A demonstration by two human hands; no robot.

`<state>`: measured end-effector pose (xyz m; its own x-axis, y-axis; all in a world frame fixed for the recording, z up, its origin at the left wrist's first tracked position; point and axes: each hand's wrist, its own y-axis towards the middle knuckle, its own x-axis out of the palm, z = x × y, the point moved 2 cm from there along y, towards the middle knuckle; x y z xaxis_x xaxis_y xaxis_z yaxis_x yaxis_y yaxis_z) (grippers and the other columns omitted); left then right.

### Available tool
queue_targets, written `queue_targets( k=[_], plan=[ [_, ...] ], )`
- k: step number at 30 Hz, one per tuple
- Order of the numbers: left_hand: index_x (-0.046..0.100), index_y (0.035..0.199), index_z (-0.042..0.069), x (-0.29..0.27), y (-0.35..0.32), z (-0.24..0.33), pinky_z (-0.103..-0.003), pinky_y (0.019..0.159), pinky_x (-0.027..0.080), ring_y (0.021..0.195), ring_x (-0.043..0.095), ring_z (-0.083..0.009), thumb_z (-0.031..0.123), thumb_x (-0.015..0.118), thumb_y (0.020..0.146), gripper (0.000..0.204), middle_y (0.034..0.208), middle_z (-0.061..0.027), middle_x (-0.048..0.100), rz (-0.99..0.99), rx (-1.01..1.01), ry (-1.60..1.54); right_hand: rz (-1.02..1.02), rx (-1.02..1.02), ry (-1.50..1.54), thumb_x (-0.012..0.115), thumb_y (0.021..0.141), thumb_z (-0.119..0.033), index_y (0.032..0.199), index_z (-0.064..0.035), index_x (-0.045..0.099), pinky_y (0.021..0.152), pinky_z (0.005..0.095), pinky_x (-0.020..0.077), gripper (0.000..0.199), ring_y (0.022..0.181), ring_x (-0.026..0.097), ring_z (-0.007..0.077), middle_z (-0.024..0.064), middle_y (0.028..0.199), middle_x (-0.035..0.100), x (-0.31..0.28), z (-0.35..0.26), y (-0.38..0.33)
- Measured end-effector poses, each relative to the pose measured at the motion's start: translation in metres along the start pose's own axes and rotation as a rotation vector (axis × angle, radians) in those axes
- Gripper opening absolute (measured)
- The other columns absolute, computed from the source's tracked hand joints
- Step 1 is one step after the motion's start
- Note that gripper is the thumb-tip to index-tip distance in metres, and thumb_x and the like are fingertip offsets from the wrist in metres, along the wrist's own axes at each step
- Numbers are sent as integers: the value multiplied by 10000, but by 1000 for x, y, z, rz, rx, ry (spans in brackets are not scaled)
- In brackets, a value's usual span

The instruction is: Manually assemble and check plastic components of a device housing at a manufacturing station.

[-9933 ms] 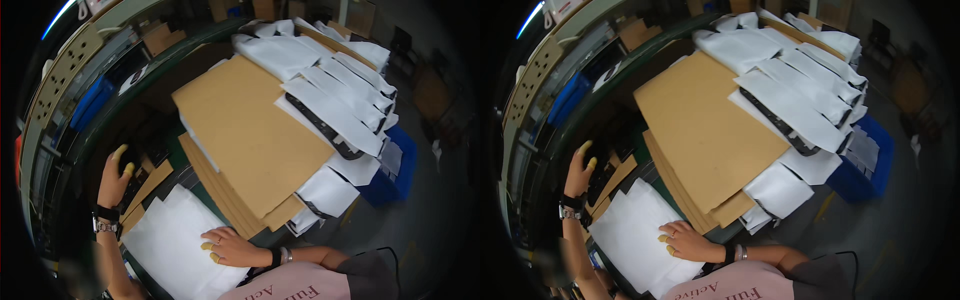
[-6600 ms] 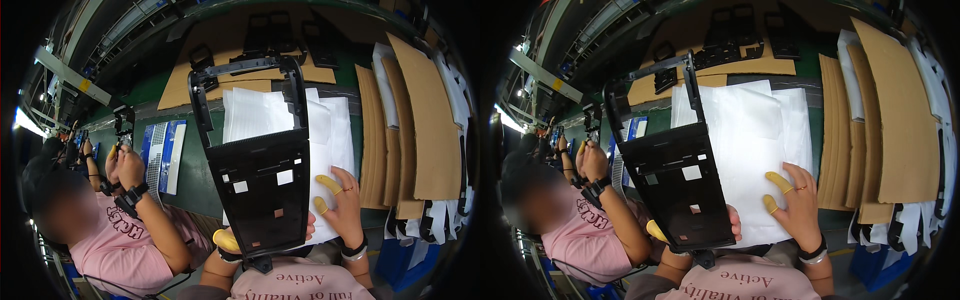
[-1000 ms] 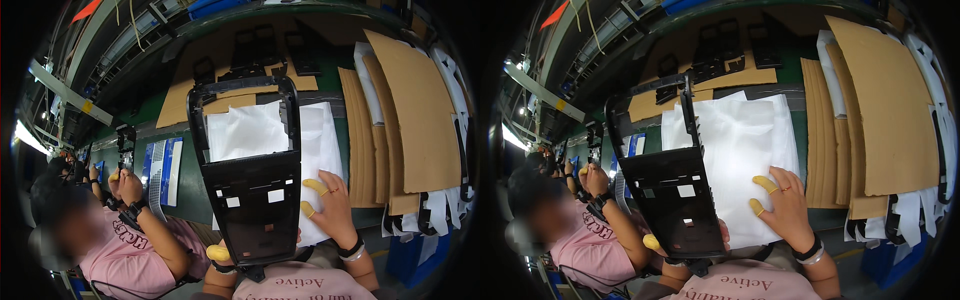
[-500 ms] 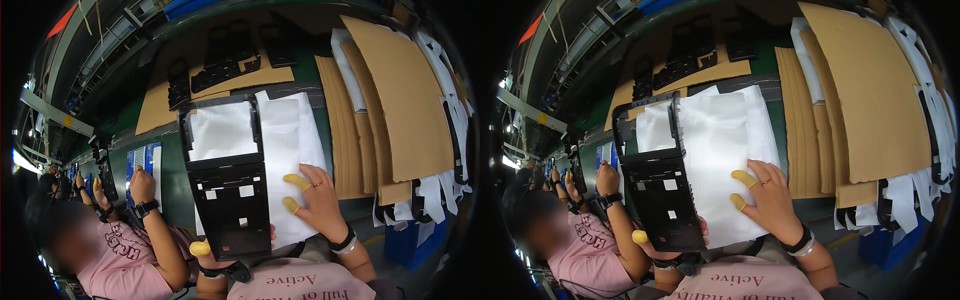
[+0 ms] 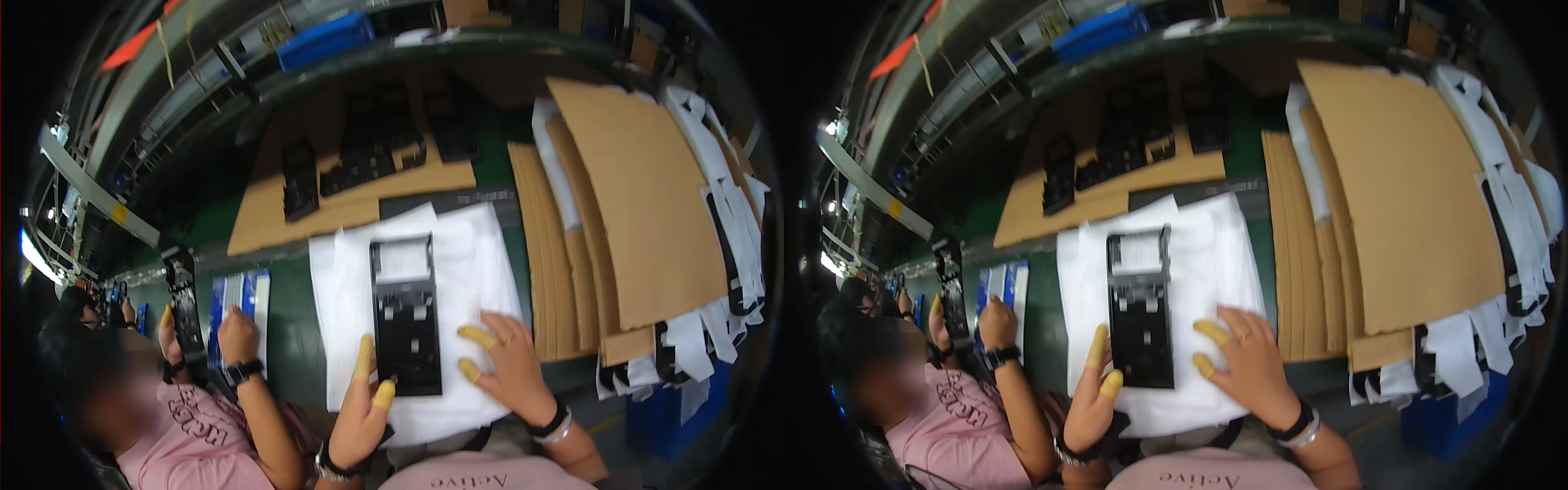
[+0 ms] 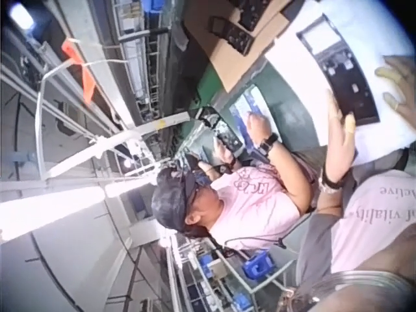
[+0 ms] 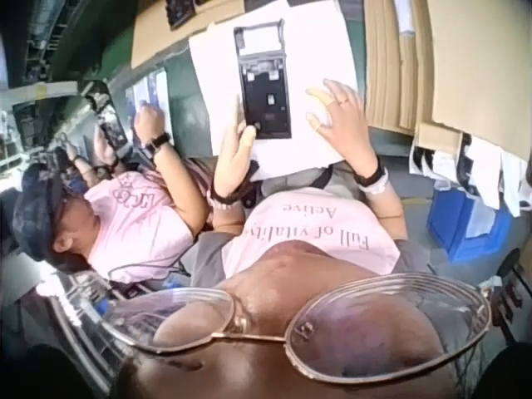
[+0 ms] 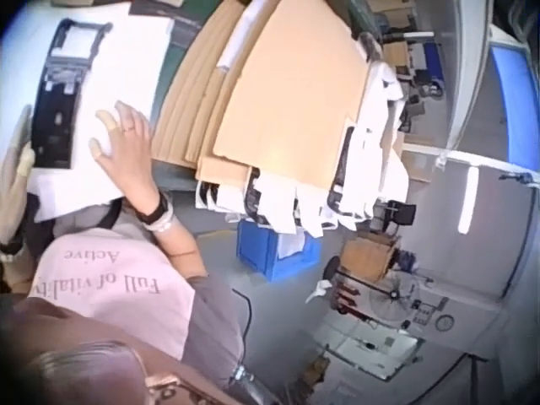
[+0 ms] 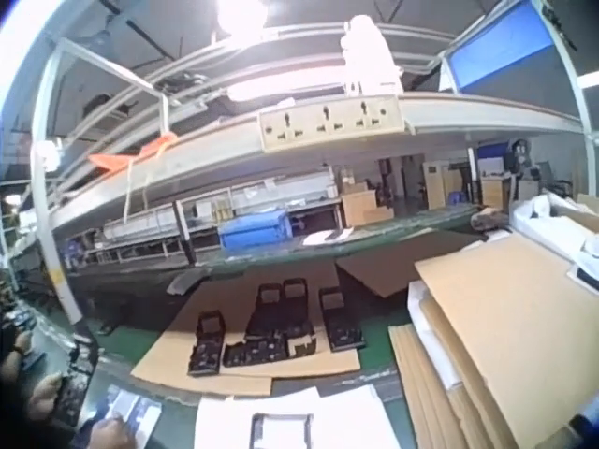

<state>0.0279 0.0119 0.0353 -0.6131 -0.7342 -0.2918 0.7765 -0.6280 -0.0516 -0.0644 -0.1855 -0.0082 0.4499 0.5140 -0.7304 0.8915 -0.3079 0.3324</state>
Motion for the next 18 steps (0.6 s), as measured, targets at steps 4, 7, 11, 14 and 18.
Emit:
queue_targets(
  k=[4,7,11,14,18],
  plan=[
    [215,1423,-22,-30,-17,66,-401,999,355,1304,322,-289,180,512,872,657,1418,-201,285,202,303,786,-21,21,-5,667,764,-300,1104,-122,624,989,432,341,386,1113,464,329,147,1208,504,-7,-6,-6],
    [249,1412,-6,-60,-11,86,-382,1023,317,1255,403,-271,261,545,880,665,1363,-192,377,384,352,335,-8,5,-23,669,765,-300,1113,-125,627,994,428,335,392,1119,461,324,149,1207,505,-8,-9,-10],
    [262,1396,4,-87,12,109,-308,956,388,1103,538,-209,214,529,907,595,1165,-151,567,370,615,21,6,-12,-41,671,765,-294,1115,-124,630,994,426,333,391,1124,457,326,151,1205,506,-1,-9,-11],
    [374,1291,-5,-105,65,145,-275,853,430,968,564,-135,186,523,916,446,1094,-118,612,482,743,25,-2,-2,-58,673,764,-291,1110,-121,633,991,423,335,388,1125,457,329,155,1204,508,-1,-6,-6],
    [471,1111,-18,-159,160,186,-322,782,447,870,582,-223,228,566,902,337,1021,-154,612,815,855,266,29,0,-58,673,765,-296,1102,-115,636,988,420,336,384,1128,456,333,160,1199,512,-4,-14,-8]
  ],
)
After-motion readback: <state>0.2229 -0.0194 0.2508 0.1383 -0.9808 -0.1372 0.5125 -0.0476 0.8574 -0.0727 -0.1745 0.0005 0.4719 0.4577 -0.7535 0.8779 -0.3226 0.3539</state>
